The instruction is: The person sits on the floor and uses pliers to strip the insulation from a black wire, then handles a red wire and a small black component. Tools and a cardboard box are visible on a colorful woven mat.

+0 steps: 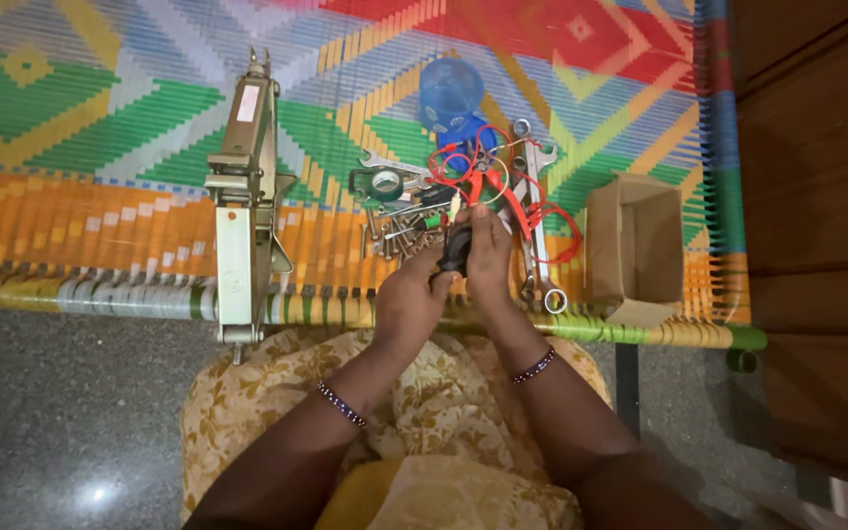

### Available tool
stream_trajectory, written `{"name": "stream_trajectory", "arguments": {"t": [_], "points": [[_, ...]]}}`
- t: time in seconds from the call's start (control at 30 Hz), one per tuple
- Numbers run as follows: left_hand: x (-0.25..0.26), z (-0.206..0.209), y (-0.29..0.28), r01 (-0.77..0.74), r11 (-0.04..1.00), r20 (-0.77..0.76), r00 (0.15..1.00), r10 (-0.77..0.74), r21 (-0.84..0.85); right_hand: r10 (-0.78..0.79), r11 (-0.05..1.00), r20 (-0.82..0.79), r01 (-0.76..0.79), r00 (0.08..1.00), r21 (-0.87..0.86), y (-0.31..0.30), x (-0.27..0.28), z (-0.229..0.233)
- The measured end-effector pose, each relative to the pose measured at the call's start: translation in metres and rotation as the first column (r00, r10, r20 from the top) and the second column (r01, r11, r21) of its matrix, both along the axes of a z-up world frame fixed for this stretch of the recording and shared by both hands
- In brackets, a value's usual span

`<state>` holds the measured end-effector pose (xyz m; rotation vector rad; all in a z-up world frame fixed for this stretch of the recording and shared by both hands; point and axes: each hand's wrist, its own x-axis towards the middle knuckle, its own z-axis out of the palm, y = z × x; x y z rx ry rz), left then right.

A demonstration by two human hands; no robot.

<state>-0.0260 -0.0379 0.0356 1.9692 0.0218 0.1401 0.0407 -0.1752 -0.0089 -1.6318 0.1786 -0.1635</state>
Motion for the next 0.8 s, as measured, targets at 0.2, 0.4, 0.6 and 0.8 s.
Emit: {"name": "stream_trajectory", "arguments": {"t": [0.2,0.4,0.6,0.8], "points": [[-0.002,-0.018,-0.012,-0.018,0.865,-0.33,0.928,-0.172,-0.501,0.031,0.999,0.014,-0.032,0.999,0.044,-0.008,0.006,-0.006],[-0.008,-0.032,-0.018,-0.132,0.553,-0.35,0.884,-0.31,-0.823,0.025,0.999,0.053,-0.027,0.998,0.042,-0.012,0.011,-0.013],[-0.007,-0.039,-0.021,-0.18,0.676,-0.387,0.907,-0.168,-0.715,0.057,0.95,-0.115,-0.019,0.992,0.312,-0.008,0.002,-0.014],[-0.007,-0.039,-0.017,-0.232,0.69,-0.352,0.935,-0.035,-0.685,0.286,0.957,-0.045,-0.283,0.957,0.058,-0.015,0.009,-0.007]]}}
